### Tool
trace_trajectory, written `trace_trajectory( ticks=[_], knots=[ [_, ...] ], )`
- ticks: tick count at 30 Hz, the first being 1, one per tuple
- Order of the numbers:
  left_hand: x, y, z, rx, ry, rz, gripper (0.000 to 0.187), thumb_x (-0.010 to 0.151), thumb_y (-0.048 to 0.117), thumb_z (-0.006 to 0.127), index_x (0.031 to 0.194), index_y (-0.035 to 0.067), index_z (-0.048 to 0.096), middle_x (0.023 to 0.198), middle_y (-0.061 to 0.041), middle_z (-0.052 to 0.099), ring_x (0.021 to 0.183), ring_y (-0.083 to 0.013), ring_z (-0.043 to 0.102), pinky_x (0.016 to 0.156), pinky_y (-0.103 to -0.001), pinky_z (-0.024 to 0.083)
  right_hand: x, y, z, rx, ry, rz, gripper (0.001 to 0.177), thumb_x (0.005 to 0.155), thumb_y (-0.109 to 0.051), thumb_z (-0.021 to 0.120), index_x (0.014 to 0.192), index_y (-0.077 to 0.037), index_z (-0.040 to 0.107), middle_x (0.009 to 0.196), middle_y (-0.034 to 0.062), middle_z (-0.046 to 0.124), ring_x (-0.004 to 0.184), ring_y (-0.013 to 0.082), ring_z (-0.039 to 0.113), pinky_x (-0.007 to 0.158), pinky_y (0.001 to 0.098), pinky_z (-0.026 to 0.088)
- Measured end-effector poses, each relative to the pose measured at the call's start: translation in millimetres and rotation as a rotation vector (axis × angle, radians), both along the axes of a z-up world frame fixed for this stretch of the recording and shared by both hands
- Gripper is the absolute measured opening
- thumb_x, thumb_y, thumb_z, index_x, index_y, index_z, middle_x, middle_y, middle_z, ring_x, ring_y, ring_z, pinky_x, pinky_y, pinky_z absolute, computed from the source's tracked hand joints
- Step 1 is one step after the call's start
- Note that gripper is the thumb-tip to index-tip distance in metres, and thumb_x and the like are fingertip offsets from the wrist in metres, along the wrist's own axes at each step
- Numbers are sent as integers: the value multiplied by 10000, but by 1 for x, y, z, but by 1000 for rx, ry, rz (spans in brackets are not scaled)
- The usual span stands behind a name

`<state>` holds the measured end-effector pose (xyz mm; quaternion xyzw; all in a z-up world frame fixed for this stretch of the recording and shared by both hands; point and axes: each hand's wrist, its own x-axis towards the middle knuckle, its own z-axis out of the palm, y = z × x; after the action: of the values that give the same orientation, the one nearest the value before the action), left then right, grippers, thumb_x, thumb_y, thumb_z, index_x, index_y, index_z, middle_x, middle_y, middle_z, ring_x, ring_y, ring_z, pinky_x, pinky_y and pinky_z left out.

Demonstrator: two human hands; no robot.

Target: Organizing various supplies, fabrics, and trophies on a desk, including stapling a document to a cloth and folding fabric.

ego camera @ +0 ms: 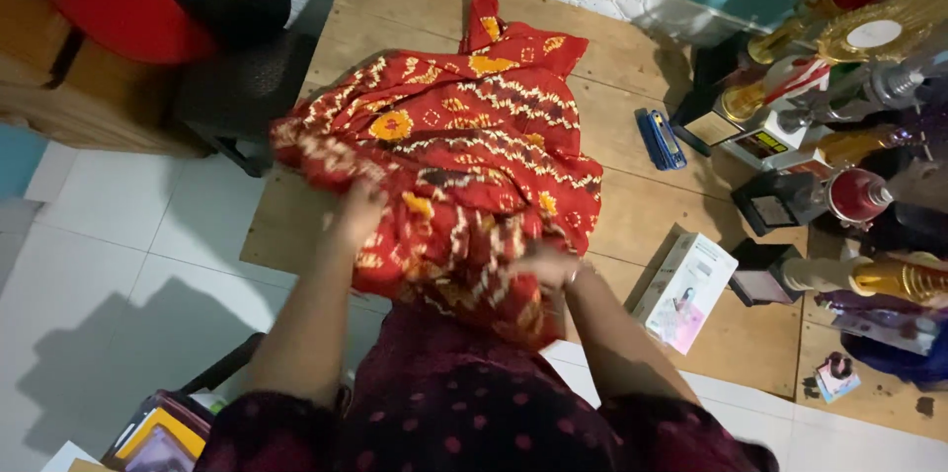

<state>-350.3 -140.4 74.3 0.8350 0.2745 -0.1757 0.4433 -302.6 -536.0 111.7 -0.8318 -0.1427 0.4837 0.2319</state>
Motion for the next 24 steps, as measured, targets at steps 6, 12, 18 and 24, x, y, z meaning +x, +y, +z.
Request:
trace_trajectory(
  ticks=[6,12,18,24],
  knots=[
    [97,-16,203,-1149,-496,319,626,975,221,702,1501,92,389,1479,-207,481,1369,-379,500,1177,-559,444,128,55,110,908,449,-901,429,874,-362,674,1143,-32,731,1097,125,783,1014,263,738,914,414,588],
    [134,-52,188,-501,-509,34,967,951,299,677,1632,318,-8,1672,-129,262,1481,-347,374,1186,-526,355,174,56,140,510,-38,-1218,629,857,-619,734,1158,-67,733,866,55,707,615,139,484,576,301,442],
    [89,-90,123,-67,-366,-199,1042,908,417,751,1676,304,56,1745,-76,181,1591,-293,237,1294,-553,254,181,-15,17,528,-397,-910,685,792,-482,843,1224,11,646,998,80,724,756,142,653,673,303,541],
    [75,-112,124,176,17,-356,1418,639,568,932,1649,221,-1,1647,-154,-275,1511,-374,-287,1193,-734,34,202,-33,-94,476,-419,-486,692,809,-438,841,1278,14,606,1186,171,708,1035,265,686,885,387,558]
  ],
)
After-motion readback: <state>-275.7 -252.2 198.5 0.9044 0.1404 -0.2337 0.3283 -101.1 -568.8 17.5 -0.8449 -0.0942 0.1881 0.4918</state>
